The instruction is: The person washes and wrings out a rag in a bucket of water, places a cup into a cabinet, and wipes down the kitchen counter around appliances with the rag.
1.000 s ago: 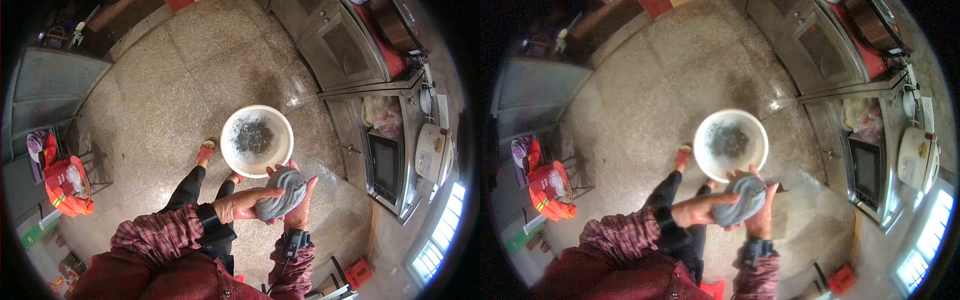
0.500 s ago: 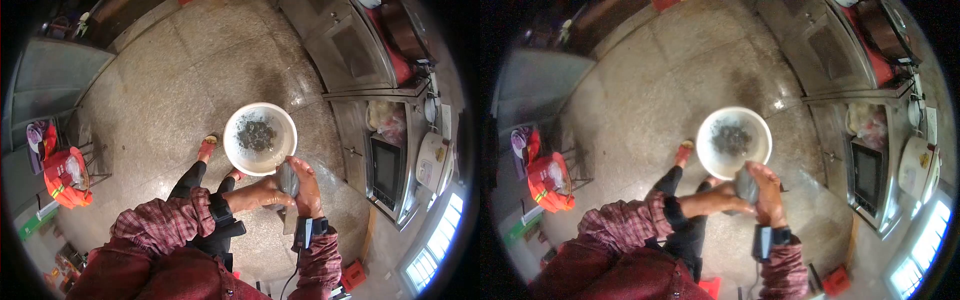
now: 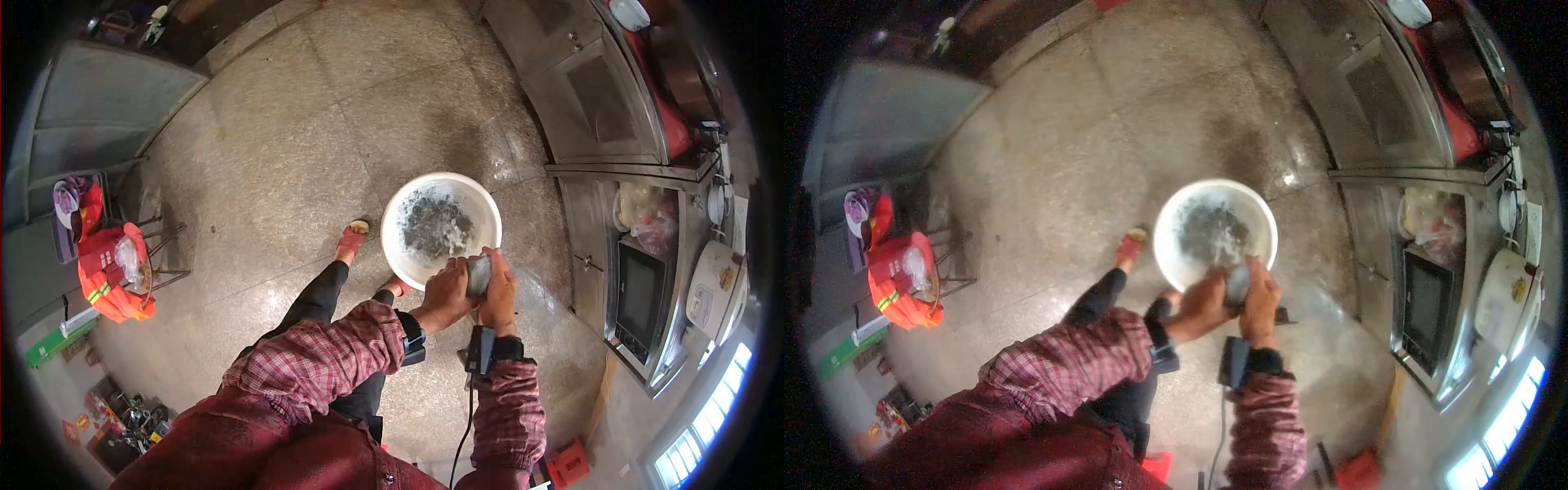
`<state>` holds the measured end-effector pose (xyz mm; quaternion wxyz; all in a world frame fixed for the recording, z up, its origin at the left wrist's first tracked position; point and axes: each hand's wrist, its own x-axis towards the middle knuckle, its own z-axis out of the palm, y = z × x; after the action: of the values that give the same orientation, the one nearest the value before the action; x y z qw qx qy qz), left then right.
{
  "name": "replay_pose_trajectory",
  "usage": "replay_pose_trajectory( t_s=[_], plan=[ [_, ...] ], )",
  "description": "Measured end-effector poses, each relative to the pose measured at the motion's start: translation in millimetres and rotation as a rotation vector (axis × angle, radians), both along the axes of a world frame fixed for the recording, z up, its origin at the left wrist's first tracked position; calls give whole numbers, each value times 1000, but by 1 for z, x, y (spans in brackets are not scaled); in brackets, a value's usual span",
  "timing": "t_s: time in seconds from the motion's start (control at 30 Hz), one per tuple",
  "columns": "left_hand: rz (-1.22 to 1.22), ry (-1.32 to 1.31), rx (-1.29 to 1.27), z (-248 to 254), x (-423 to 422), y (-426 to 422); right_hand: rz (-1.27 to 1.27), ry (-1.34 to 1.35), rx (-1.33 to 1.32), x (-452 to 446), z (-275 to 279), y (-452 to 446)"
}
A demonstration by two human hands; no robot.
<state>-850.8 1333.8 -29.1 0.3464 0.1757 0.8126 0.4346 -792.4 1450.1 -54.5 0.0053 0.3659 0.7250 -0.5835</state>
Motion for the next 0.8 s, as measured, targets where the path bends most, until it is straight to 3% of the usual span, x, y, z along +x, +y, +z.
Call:
replay_pose_trajectory(
  t_s=[0.03,0.07,0.1,0.13,0.2,0.23,0.27,0.3,0.43,0.5,0.57,0.63,0.7,0.8],
  plan=[
    [1,0,0,0,-1,-1,-128,-56,-200,-3,18,1],
    [14,-139,157,-1,-2,-2,-257,-111,-400,-6,35,3],
    [28,-277,313,0,-4,-4,-256,-111,-400,-5,50,5],
    [-18,-592,233,10,-8,-6,-315,-55,-550,0,65,5],
    [-8,-667,291,56,-21,-13,-371,3,-699,10,87,1],
    [-1,-744,348,75,-26,-15,-394,-12,-637,17,94,1],
    [-123,-1041,323,75,-25,-16,-417,-28,-575,22,101,1],
    [-91,-1145,366,81,-19,-18,-417,-28,-574,23,107,1],
    [-259,-1529,532,108,-14,-26,-447,106,-709,20,134,-21],
    [-227,-1659,609,121,-9,-29,-444,243,-900,18,156,-25],
    [-193,-1724,619,134,-12,-32,-444,206,-851,18,176,-24],
    [-198,-1869,696,137,-10,-33,-330,389,-801,17,191,-24],
    [-257,-1893,706,137,-3,-28,-285,382,-721,16,206,-23],
    [-125,-1840,658,162,-10,-25,-67,456,-400,5,221,-24]
  ],
)
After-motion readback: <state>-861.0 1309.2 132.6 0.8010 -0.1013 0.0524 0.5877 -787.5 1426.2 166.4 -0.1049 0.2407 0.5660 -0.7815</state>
